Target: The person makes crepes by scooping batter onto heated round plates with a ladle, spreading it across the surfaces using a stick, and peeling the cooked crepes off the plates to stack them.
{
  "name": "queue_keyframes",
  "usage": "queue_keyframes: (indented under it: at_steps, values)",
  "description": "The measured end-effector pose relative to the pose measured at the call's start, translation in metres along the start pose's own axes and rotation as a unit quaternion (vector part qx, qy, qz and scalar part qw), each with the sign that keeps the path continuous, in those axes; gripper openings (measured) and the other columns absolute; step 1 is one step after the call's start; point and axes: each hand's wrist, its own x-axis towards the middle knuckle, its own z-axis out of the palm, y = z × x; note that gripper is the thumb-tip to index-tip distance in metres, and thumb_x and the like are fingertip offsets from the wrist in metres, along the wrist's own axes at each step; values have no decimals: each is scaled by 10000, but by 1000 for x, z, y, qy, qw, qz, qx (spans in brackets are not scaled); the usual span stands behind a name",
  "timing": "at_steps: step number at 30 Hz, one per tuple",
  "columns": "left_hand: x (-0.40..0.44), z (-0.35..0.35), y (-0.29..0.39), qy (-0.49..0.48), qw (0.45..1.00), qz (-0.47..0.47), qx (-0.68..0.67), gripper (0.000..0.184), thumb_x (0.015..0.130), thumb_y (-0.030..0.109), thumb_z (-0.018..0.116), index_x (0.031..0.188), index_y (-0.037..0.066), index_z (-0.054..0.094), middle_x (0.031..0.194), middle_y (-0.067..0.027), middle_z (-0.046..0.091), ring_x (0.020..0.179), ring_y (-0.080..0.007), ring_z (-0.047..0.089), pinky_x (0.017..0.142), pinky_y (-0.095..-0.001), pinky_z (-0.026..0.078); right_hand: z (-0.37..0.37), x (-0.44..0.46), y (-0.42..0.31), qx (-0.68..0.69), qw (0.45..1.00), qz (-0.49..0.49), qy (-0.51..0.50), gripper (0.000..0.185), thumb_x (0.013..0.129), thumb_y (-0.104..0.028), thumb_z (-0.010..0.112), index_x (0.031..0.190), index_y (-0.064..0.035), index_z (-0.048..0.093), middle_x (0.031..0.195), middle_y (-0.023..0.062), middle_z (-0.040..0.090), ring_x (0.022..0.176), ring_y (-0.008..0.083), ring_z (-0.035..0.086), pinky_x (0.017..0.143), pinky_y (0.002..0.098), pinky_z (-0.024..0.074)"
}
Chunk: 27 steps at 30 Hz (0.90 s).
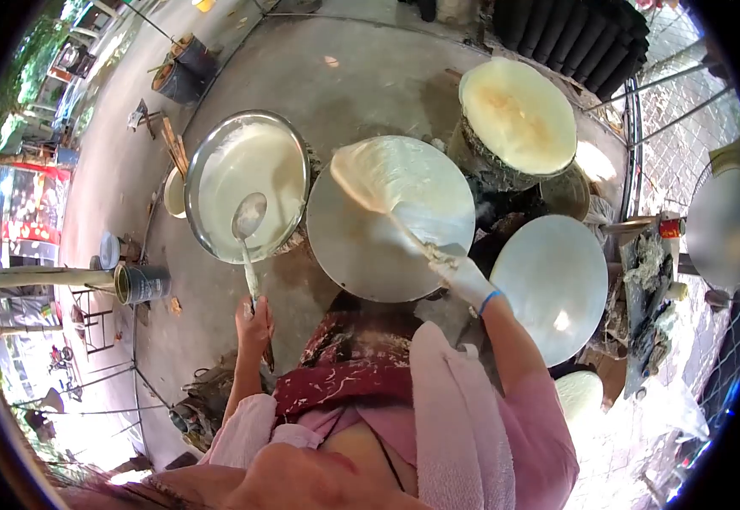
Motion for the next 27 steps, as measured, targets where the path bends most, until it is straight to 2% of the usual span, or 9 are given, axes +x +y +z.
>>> queue_keyframes:
  at_steps: [4,6,8,12,16,19,24,25,27]
  values:
    - [10,-16,-47,20,993,58,97,193,957,202,596,876,47,515,602,3,470,490,-73,435,422,-280,356,-46,-7,-16,52,985,-159,45,327,952,-164,626,1251,-33,651,1151,1,683,784,25,532,639,221,452]
    - [4,-6,-34,24,993,41,107,184,980,211,586,897,73,498,578,13,444,411,-82,407,366,-261,328,-70,22,-22,30,996,-70,52,401,964,-170,597,1339,-28,581,1130,-74,663,698,5,504,577,191,408]
    - [6,-5,-43,30,993,48,108,204,981,231,581,873,77,501,584,17,451,439,-79,420,395,-263,341,-61,37,-14,23,994,-102,-36,430,955,-185,614,1354,-30,567,1074,-67,659,637,20,468,575,185,397]
    - [3,-5,-61,48,988,62,132,223,982,231,578,834,77,515,589,23,462,472,-69,430,426,-263,348,-46,15,-5,100,989,20,-111,438,904,-125,680,1330,-57,602,857,-80,570,628,31,440,562,197,386]
    - [-5,-5,-41,67,955,136,254,238,969,230,598,822,56,529,601,22,478,518,-79,453,465,-280,368,-94,42,-13,38,995,-86,-16,411,909,-121,676,1309,-46,615,814,-68,566,588,40,422,525,206,363]
    - [10,-13,-59,66,966,79,238,246,928,252,592,938,6,578,734,-171,577,645,-244,523,631,-401,466,-85,56,-27,45,996,-46,-60,364,911,-156,678,1255,-42,648,777,-66,570,576,35,423,510,198,348]
    - [-9,-16,-43,58,960,73,263,279,940,275,594,968,-2,595,785,-201,606,667,-282,542,652,-406,470,-85,23,-16,39,987,37,-149,330,899,-134,694,1216,-47,666,780,-70,564,610,41,470,528,195,377]
    - [-13,-18,-43,60,958,68,272,284,942,277,595,976,-4,598,795,-209,612,667,-293,543,655,-407,470,-90,17,-26,44,991,1,-127,346,898,-131,697,1232,-52,659,791,-69,571,612,38,470,528,194,377]
    - [3,-22,-54,58,951,112,282,272,957,270,588,924,1,564,675,-146,548,604,-203,516,573,-385,435,-110,41,-22,86,988,-47,-123,418,899,-139,701,1302,-58,619,846,-57,613,615,33,465,533,186,384]
